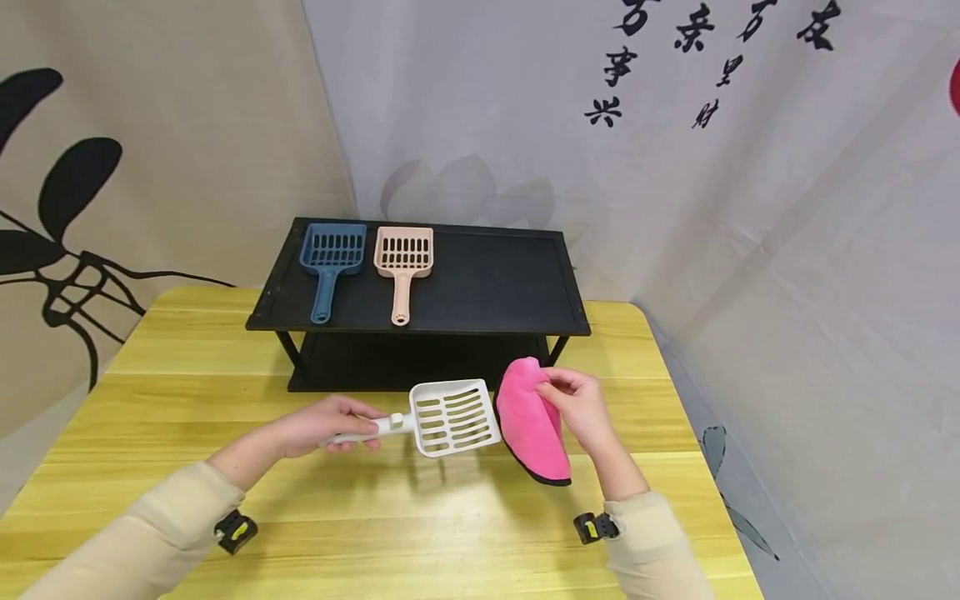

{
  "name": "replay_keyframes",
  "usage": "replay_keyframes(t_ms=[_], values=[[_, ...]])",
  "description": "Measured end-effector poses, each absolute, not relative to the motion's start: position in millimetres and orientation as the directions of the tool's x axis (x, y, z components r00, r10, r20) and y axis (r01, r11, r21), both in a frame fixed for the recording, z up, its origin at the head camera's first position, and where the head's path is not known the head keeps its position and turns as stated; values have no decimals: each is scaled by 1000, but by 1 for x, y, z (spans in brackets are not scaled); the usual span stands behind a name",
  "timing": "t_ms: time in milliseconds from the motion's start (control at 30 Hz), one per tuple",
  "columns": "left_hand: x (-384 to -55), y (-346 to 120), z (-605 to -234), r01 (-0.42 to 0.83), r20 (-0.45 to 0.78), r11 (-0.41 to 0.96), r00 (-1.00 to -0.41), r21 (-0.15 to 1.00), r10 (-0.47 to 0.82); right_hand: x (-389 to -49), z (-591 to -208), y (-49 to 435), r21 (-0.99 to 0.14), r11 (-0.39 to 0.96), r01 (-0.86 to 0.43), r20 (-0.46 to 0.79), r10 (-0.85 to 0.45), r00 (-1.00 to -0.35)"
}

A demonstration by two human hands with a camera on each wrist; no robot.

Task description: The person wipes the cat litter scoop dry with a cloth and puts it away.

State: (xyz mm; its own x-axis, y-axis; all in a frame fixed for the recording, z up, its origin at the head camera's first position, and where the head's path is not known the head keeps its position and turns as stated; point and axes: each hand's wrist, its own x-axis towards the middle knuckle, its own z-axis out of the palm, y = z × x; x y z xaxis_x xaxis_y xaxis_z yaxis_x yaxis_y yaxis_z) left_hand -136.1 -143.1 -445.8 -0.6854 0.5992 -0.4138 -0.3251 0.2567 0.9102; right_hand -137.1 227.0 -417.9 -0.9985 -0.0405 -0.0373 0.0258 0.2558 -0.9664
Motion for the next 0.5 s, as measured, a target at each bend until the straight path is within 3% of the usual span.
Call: replay_keyframes(t_ms=[233,500], values=[[-138,-136,-441,-301,-415,286,-675,910,611,-138,-417,210,-963,265,55,-58,-4,-998],[-141,-124,-435,-292,-415,296,-688,909,596,-133,-420,189,-956,290,41,-59,-53,-997]])
